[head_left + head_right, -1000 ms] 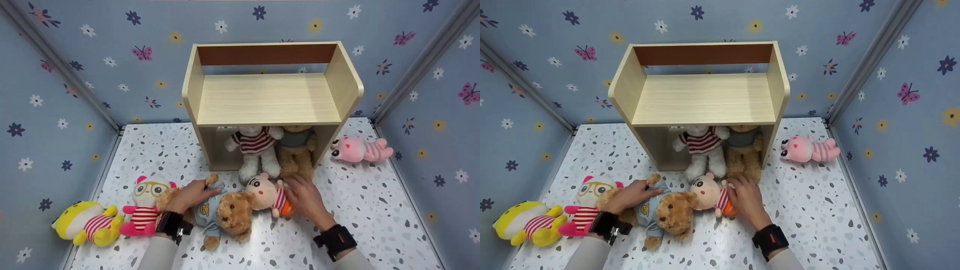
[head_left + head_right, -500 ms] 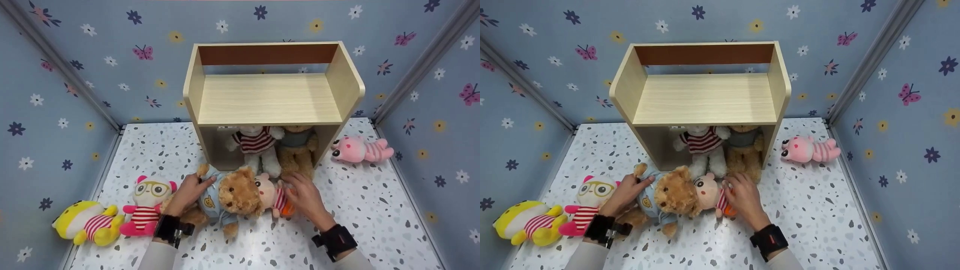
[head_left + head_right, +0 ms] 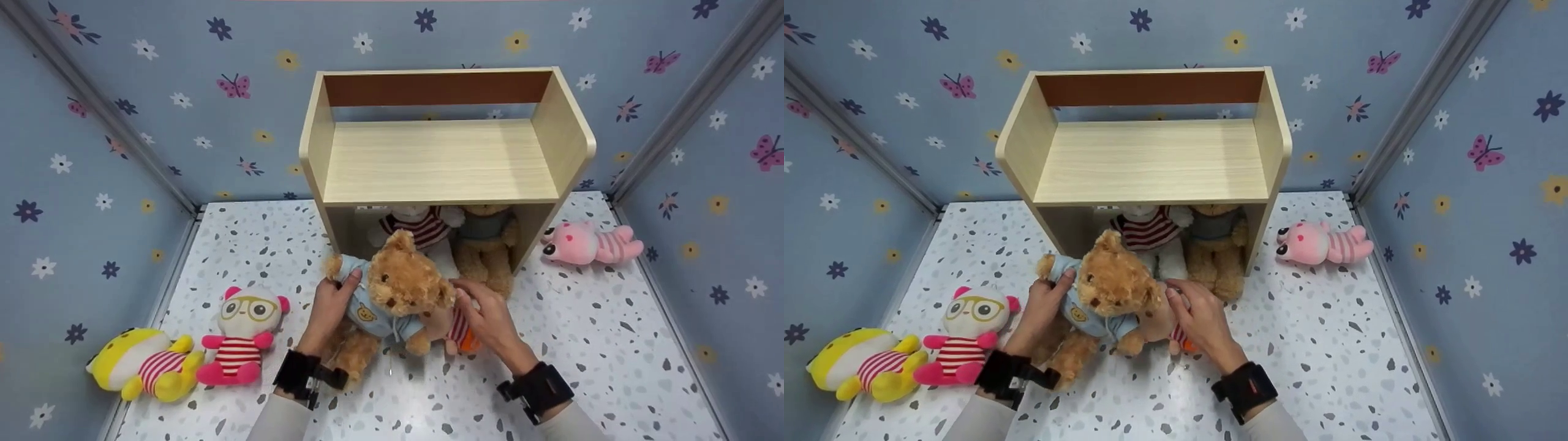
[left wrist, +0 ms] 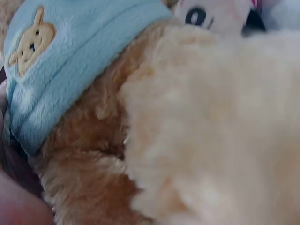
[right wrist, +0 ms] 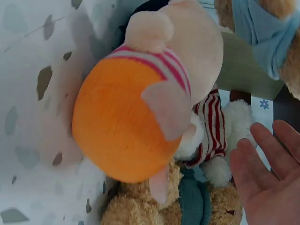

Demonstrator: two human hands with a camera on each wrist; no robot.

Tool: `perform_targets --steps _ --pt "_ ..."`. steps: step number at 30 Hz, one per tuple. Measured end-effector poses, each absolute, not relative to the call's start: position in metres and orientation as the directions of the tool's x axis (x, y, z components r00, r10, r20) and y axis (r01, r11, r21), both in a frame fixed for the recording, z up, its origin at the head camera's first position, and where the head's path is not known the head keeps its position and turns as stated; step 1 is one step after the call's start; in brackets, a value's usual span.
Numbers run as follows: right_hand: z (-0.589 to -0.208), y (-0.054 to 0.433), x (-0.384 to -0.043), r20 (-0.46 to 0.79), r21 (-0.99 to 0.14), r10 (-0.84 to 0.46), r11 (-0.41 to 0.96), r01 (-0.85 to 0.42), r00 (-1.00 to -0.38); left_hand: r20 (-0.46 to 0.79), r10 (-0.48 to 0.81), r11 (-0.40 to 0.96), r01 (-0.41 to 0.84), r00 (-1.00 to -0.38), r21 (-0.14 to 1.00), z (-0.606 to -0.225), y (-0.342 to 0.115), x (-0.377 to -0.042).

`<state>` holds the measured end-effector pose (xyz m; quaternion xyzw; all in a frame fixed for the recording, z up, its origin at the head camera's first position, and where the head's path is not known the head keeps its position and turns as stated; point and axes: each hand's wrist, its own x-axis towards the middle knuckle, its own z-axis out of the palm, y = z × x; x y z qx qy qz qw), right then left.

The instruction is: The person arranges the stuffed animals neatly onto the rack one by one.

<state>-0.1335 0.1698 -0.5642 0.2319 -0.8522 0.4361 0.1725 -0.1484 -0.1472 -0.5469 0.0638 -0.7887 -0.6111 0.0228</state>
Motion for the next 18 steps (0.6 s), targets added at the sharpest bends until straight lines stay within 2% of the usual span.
perform_targets --steps 5,9,12,18 --pt "-0.571 0.162 -0.133 0.475 -0.696 -0.231 0.492 -0.523 -0.849 -0.054 -0.15 0.196 -0.083 -0.987 0.977 -0.554 -0.133 -0.149" --pt "-0.583 0.159 -0.133 0.417 -0.669 -0.262 0.559 -0.489 -0.87 -0.107 -0.194 0.168 -0.14 -0.975 0.976 -0.559 -0.13 -0.149" --pt "-0.591 0.158 -0.134 0.393 -0.588 -0.339 0.623 -0.517 -0.855 -0.171 -0.227 0.113 -0.201 -0.959 0.973 -0.562 -0.131 -0.149" --pt "-0.602 0.154 -0.135 0.397 -0.333 -0.506 0.698 -0.634 -0.766 -0.262 -0.25 -0.067 -0.253 -0.932 0.965 -0.571 -0.133 -0.148"
